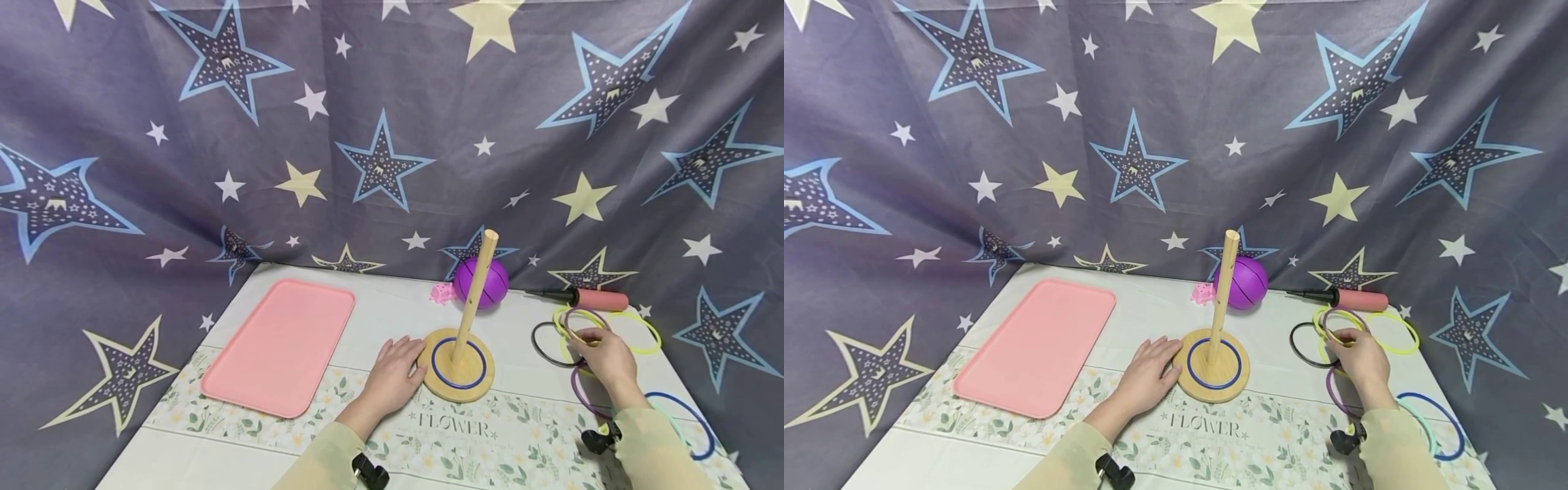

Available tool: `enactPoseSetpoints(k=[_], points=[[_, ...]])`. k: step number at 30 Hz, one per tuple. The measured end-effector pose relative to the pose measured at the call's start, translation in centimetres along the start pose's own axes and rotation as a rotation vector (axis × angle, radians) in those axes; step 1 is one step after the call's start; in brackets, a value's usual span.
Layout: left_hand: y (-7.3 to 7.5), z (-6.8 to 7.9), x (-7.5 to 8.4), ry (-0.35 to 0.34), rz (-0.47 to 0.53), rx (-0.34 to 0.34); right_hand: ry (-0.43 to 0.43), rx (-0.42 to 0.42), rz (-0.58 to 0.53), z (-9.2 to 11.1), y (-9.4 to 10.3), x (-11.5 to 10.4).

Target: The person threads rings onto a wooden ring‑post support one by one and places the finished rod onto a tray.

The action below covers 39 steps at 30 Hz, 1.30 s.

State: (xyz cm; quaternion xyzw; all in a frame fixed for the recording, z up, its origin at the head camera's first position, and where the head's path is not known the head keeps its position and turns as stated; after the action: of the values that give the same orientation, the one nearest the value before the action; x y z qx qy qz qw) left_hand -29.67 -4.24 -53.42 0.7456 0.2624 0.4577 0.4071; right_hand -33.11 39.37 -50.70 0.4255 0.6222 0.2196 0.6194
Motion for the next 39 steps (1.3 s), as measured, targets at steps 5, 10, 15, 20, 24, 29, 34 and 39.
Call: enactPoseSetpoints(k=[5, 10, 15, 20, 24, 29, 34, 39], points=[[0.4, 0.1, 0.3, 0.006, 0.006, 0.004, 0.007, -0.011, 0.017, 0.3, -0.2, 0.1], [0.5, 0.1, 0.4, 0.005, 0.004, 0.008, 0.019, -0.015, 0.033, 0.5, -0.3, 0.0], [0.3, 0.0, 0.2, 0.005, 0.0, 0.008, 0.03, 0.004, 0.039, 0.7, -0.3, -0.3], [0.3, 0.0, 0.2, 0.004, -0.001, 0.009, 0.034, 0.033, 0.038, 1.1, 0.0, -0.7], [0.2, 0.0, 0.2, 0.007, -0.002, 0.006, 0.05, 0.088, 0.031, 1.6, 0.7, -1.4], [0.2, 0.0, 0.2, 0.005, -0.006, 0.009, 0.095, 0.19, 0.018, 2.1, 2.1, -2.7], [0.2, 0.0, 0.2, 0.002, -0.004, 0.004, 0.1, 0.246, -0.003, 2.2, 3.2, -3.6], [0.1, 0.0, 0.1, 0.005, 0.001, -0.002, 0.103, 0.265, -0.026, 2.1, 4.2, -4.6]])
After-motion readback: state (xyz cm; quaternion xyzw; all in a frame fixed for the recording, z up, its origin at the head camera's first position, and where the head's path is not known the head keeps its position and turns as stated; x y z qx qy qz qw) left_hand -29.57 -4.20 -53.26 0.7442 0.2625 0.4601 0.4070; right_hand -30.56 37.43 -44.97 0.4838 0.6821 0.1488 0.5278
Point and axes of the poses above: each hand's wrist, its own z-axis away from the middle knuckle, its own y-axis out of the back of the hand, x = y × z, the point moved 9 cm from there along -z, towards the middle knuckle, and after that the axes turned 1 degree about x, right-handed, at the moved point
